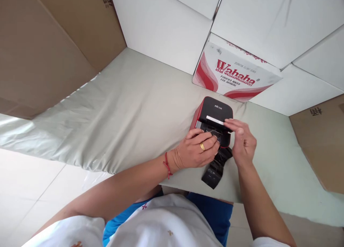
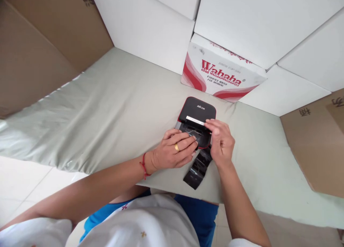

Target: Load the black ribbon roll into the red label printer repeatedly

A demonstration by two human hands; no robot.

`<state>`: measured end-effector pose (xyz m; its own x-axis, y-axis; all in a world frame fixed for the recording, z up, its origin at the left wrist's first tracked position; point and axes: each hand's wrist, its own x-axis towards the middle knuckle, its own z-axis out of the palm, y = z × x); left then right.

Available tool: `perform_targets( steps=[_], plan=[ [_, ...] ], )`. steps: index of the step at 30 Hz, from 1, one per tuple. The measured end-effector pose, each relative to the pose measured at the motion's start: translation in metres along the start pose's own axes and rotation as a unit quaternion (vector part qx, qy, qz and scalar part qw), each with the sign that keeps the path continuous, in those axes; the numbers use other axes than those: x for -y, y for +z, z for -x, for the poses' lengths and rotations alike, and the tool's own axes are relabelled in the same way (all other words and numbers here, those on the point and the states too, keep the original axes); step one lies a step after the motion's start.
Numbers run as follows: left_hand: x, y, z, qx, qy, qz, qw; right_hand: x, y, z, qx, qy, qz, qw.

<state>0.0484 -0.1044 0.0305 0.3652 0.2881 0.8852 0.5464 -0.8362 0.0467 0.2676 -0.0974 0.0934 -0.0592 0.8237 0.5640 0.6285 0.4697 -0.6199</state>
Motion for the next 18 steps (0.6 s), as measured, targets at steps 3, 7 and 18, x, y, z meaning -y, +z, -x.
perform_targets(
  steps=[3, 7, 18],
  plan=[
    [0.001, 0.0, -0.001, 0.018, -0.007, 0.029, 0.999, -0.006, 0.012, 0.017, -0.017, -0.01, 0.016, 1.0],
    [0.003, 0.001, 0.0, 0.008, -0.01, 0.035, 0.999, -0.008, 0.025, 0.026, -0.049, -0.022, 0.009, 0.999],
    [0.034, -0.003, 0.003, -0.028, -0.219, 0.167, 0.961, -0.009, 0.03, 0.04, -0.004, -0.056, 0.049, 0.997]
  ],
)
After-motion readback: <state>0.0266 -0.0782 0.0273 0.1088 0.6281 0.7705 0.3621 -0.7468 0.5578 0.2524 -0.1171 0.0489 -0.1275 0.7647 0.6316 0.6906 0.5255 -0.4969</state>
